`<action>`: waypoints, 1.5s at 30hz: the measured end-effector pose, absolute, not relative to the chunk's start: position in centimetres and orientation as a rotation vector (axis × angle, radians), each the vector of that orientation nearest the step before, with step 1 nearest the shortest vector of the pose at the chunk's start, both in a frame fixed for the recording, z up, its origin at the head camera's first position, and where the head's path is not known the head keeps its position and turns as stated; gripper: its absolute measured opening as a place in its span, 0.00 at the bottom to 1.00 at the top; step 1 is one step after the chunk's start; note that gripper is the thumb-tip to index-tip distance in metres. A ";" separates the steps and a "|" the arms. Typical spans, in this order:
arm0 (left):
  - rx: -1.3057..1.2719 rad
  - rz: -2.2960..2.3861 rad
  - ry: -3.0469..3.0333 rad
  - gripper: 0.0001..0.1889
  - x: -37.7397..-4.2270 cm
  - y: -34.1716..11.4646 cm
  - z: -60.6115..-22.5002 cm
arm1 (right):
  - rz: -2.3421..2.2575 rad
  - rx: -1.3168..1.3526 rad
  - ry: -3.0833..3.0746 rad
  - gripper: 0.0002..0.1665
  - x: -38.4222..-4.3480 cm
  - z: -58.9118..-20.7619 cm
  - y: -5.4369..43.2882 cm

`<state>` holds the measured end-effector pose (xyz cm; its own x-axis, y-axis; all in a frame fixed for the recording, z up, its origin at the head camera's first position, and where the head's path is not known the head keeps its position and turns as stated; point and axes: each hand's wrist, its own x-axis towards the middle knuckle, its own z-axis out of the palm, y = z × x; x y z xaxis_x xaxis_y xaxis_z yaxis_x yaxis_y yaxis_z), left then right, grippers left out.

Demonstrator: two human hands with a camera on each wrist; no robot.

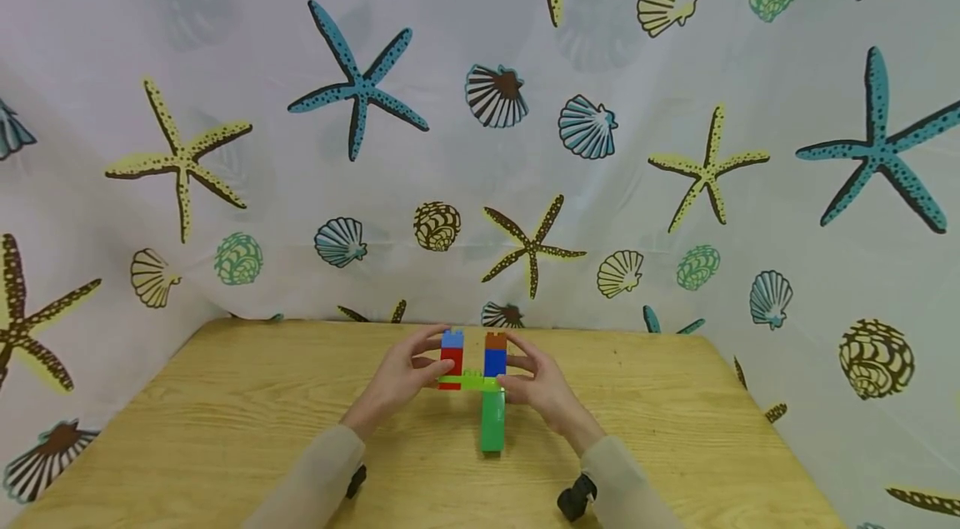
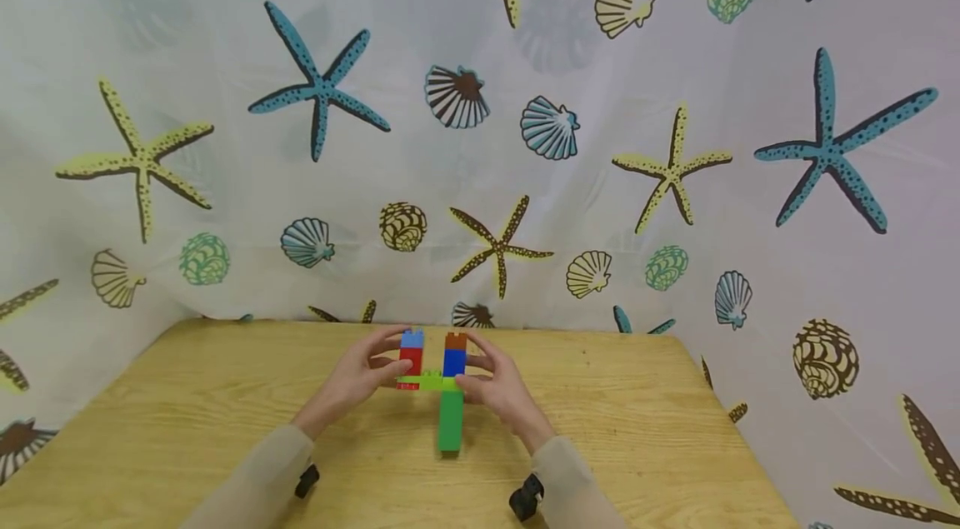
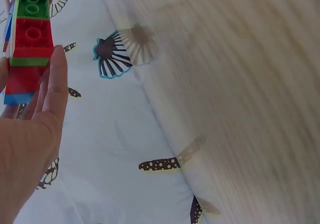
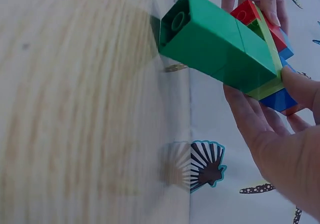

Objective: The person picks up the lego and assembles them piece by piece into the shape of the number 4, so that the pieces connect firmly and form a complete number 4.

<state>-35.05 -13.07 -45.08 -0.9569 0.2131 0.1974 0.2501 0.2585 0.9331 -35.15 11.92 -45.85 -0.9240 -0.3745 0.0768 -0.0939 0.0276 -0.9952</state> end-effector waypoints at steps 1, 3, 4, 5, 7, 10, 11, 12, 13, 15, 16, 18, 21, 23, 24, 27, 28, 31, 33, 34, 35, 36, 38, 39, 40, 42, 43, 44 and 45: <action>-0.456 -1.864 -2.480 0.31 -35.2 -13.2 -45.2 | -1.995 -0.471 2.092 0.43 -35.2 -46.0 11.9; -0.478 -1.905 -2.505 0.32 -35.4 -13.4 -45.3 | -1.986 -0.438 2.091 0.43 -35.3 -46.1 11.9; -0.493 -1.928 -2.516 0.33 -35.5 -13.6 -45.4 | -1.983 -0.423 2.088 0.43 -35.3 -46.2 11.9; -0.499 -1.937 -2.534 0.34 -35.6 -13.7 -45.4 | -1.976 -0.418 2.085 0.43 -35.3 -46.3 11.9; -0.490 -1.952 -2.571 0.35 -35.8 -13.9 -45.6 | -1.971 -0.395 2.068 0.42 -35.5 -46.3 11.9; -0.465 -1.977 -2.609 0.36 -36.0 -14.0 -45.8 | -1.954 -0.368 2.042 0.42 -35.7 -46.5 12.0; -0.449 -1.983 -2.621 0.36 -36.1 -14.0 -45.8 | -1.939 -0.365 2.044 0.42 -35.8 -46.5 12.0; -0.429 -1.989 -2.633 0.36 -36.2 -14.0 -45.9 | -1.927 -0.354 2.040 0.41 -35.9 -46.6 12.0; -0.413 -1.984 -2.648 0.36 -36.2 -13.9 -46.0 | -1.911 -0.350 2.041 0.41 -36.0 -46.7 12.1; -0.363 -1.977 -2.684 0.36 -36.3 -13.8 -46.1 | -1.871 -0.333 2.051 0.40 -36.1 -46.8 12.1; -0.335 -1.973 -2.703 0.36 -36.3 -13.7 -46.2 | -1.856 -0.327 2.049 0.40 -36.2 -46.9 12.2; -0.280 -1.951 -2.743 0.36 -36.3 -13.4 -46.3 | -1.830 -0.310 2.039 0.40 -36.2 -47.0 12.3; -0.217 -1.944 -2.784 0.35 -36.4 -13.2 -46.4 | -1.813 -0.286 1.995 0.41 -36.3 -47.1 12.4; -0.186 -1.941 -2.801 0.34 -36.5 -13.1 -46.4 | -1.805 -0.271 1.969 0.41 -36.4 -47.2 12.5; -0.181 -1.937 -2.811 0.34 -36.6 -13.1 -46.4 | -1.803 -0.264 1.961 0.41 -36.4 -47.3 12.5; -0.170 -1.936 -2.828 0.34 -36.8 -13.1 -46.6 | -1.801 -0.231 1.944 0.41 -36.7 -47.5 12.6; -0.175 -1.940 -2.831 0.34 -36.9 -13.1 -46.7 | -1.796 -0.223 1.952 0.41 -36.7 -47.6 12.6; -0.183 -1.942 -2.845 0.35 -36.9 -13.1 -47.0 | -1.783 -0.198 1.974 0.40 -36.9 -47.9 12.6; -0.169 -1.945 -2.852 0.35 -36.9 -13.0 -47.1 | -1.773 -0.192 1.993 0.40 -36.9 -48.0 12.5; -0.168 -1.940 -2.855 0.35 -36.9 -13.0 -47.2 | -1.768 -0.189 2.003 0.40 -36.9 -47.9 12.6; -0.159 -1.936 -2.859 0.35 -37.0 -12.9 -47.2 | -1.768 -0.186 2.009 0.39 -36.9 -47.9 12.6; -0.151 -1.929 -2.863 0.35 -37.0 -12.8 -47.3 | -1.767 -0.185 2.014 0.39 -36.9 -47.8 12.6; -0.130 -1.918 -2.864 0.35 -37.1 -12.7 -47.3 | -1.769 -0.188 2.022 0.39 -36.9 -47.7 12.6; -0.124 -1.911 -2.864 0.35 -37.1 -12.7 -47.3 | -1.772 -0.190 2.022 0.39 -36.9 -47.6 12.6; -0.124 -1.901 -2.866 0.34 -37.2 -12.7 -47.3 | -1.773 -0.189 2.024 0.39 -36.9 -47.5 12.6; -0.117 -1.889 -2.868 0.34 -37.2 -12.7 -47.3 | -1.779 -0.192 2.024 0.38 -36.9 -47.5 12.6; -0.118 -1.887 -2.867 0.34 -37.3 -12.7 -47.3 | -1.780 -0.191 2.025 0.38 -36.9 -47.5 12.6; -0.126 -1.881 -2.870 0.33 -37.3 -12.7 -47.3 | -1.782 -0.190 2.024 0.38 -36.9 -47.5 12.6; -0.128 -1.887 -2.868 0.33 -37.3 -12.7 -47.3 | -1.784 -0.189 2.024 0.38 -36.9 -47.5 12.6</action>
